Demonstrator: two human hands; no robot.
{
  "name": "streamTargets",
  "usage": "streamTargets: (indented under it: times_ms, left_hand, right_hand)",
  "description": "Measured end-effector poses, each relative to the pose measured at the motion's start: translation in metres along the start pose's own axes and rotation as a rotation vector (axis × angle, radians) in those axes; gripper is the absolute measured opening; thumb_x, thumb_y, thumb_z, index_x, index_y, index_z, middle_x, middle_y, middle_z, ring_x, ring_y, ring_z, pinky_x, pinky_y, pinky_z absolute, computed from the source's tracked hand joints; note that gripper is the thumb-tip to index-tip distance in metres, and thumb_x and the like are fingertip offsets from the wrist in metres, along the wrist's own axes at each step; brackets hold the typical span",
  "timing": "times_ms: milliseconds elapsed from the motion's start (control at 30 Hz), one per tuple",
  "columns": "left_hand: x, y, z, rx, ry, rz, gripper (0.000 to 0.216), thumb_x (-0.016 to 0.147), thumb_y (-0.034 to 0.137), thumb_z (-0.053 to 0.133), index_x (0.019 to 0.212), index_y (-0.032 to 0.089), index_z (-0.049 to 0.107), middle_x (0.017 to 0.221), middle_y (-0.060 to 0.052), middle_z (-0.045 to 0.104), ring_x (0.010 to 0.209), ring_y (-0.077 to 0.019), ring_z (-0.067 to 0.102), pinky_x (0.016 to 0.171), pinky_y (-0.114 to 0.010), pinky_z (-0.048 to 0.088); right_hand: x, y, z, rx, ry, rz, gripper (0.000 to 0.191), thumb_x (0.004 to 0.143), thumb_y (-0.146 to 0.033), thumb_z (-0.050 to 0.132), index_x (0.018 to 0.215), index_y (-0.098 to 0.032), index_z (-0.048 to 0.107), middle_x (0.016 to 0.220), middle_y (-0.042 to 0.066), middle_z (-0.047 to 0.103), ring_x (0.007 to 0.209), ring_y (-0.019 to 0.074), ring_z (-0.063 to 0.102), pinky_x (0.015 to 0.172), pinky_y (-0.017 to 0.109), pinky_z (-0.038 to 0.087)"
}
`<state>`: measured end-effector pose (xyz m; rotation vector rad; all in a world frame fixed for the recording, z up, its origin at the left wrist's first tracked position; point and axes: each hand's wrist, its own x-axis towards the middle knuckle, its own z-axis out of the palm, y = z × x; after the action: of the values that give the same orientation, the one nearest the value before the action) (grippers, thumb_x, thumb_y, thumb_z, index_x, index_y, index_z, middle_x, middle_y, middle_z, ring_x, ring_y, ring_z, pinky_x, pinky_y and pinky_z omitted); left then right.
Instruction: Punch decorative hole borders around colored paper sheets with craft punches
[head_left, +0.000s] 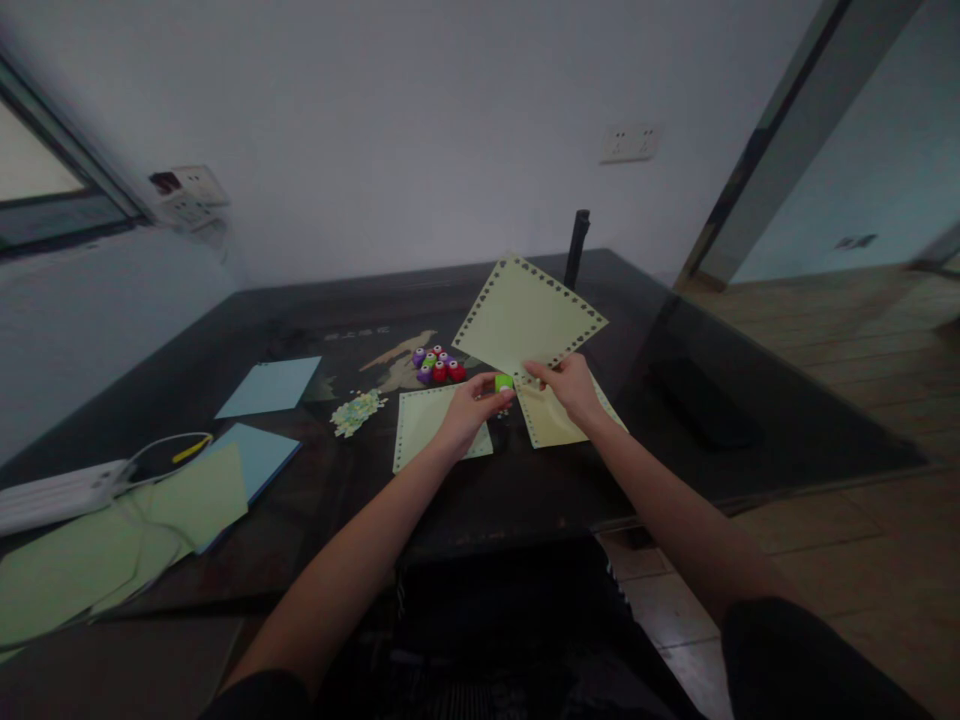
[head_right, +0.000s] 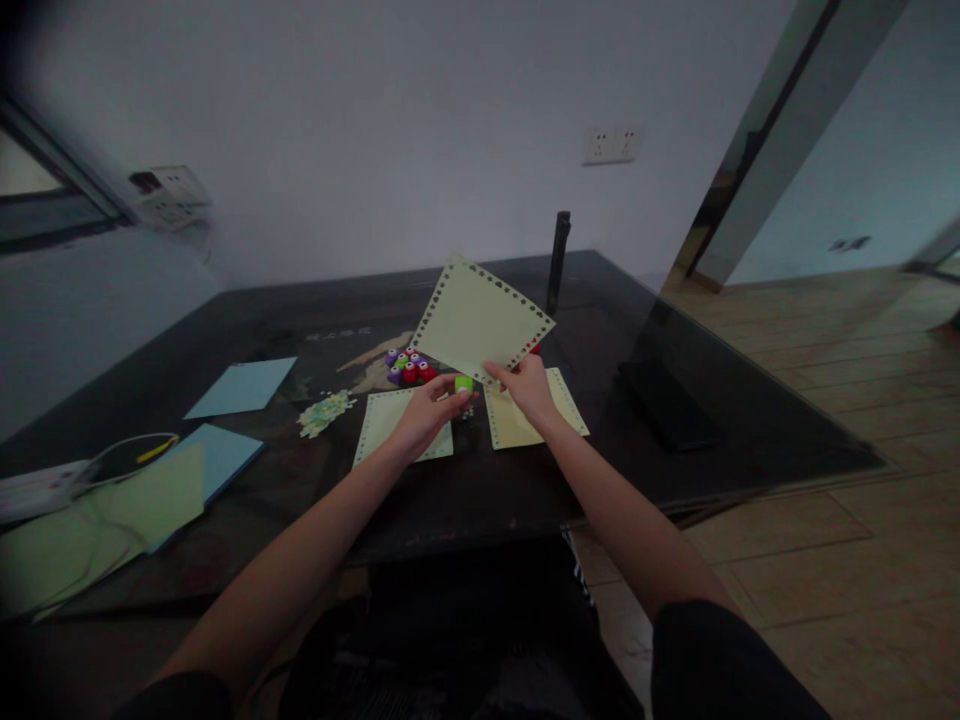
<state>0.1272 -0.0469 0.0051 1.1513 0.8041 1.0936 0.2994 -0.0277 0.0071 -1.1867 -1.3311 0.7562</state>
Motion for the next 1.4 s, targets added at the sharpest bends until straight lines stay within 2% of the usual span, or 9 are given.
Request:
streamTargets:
  times_ms: [300, 533, 733, 967, 1133, 1400]
  left_hand:
    - [0.0007, -0.0007, -0.0019, 0.021, 0.014, -0.013, 0.030, 0.066, 0.031, 0.074, 0.087, 0.013, 0.061, 0.091, -0.007, 0.064, 0.080, -0.0158, 0.062, 0.067, -0.026, 0.048]
    - [0.0008, -0.0004, -0.0010, -0.020, 0.056, -0.064, 0.032, 0.063, 0.034, 0.076, 0.081, 0.011, 0.062, 0.082, -0.008, 0.066, 0.076, -0.0154, 0.062, 0.066, -0.026, 0.046]
    - [0.0010, 0.0003, -0.0011, -0.027, 0.042, -0.076, 0.034, 0.061, 0.037, 0.077, 0.079, 0.011, 0.063, 0.080, -0.006, 0.067, 0.073, -0.0138, 0.062, 0.064, -0.024, 0.045]
    - [0.0021, -0.0008, -0.0022, 0.003, 0.060, -0.082, 0.037, 0.061, 0.037, 0.077, 0.085, 0.013, 0.063, 0.087, -0.009, 0.069, 0.073, -0.0147, 0.063, 0.061, -0.023, 0.045]
    - [0.0024, -0.0017, -0.0030, 0.009, 0.059, -0.075, 0.034, 0.062, 0.037, 0.077, 0.080, 0.012, 0.063, 0.083, -0.008, 0.068, 0.073, -0.0145, 0.062, 0.061, -0.023, 0.044]
    - [0.0021, -0.0017, -0.0027, 0.050, 0.078, -0.066, 0.034, 0.062, 0.039, 0.076, 0.076, 0.013, 0.061, 0.079, -0.007, 0.067, 0.072, -0.0153, 0.062, 0.060, -0.024, 0.042]
  right_hand:
    - [-0.0011, -0.0019, 0.0011, -0.043, -0.070, 0.014, 0.027, 0.064, -0.039, 0.069, 0.064, -0.014, 0.063, 0.058, 0.003, 0.063, 0.047, 0.0113, 0.051, 0.046, 0.025, 0.041]
    - [-0.0021, -0.0007, 0.0030, -0.032, -0.135, 0.051, 0.030, 0.062, -0.043, 0.069, 0.067, -0.014, 0.064, 0.061, 0.004, 0.064, 0.048, 0.0118, 0.052, 0.046, 0.024, 0.041]
    - [-0.0022, 0.0006, 0.0024, -0.086, -0.144, 0.036, 0.031, 0.064, -0.044, 0.068, 0.066, -0.013, 0.064, 0.058, 0.003, 0.062, 0.046, 0.0105, 0.047, 0.044, 0.024, 0.038]
    - [-0.0019, -0.0024, 0.0011, -0.104, -0.179, 0.031, 0.026, 0.066, -0.039, 0.068, 0.074, -0.014, 0.069, 0.072, 0.007, 0.069, 0.060, 0.0158, 0.058, 0.049, 0.025, 0.042]
    - [-0.0029, -0.0060, 0.0001, -0.133, -0.191, 0.010, 0.019, 0.068, -0.034, 0.066, 0.069, -0.015, 0.068, 0.069, 0.006, 0.069, 0.061, 0.0166, 0.059, 0.051, 0.026, 0.043]
    - [-0.0026, -0.0046, -0.0010, -0.151, -0.190, -0.025, 0.020, 0.069, -0.035, 0.065, 0.072, -0.015, 0.067, 0.073, 0.007, 0.069, 0.062, 0.0175, 0.060, 0.054, 0.027, 0.044]
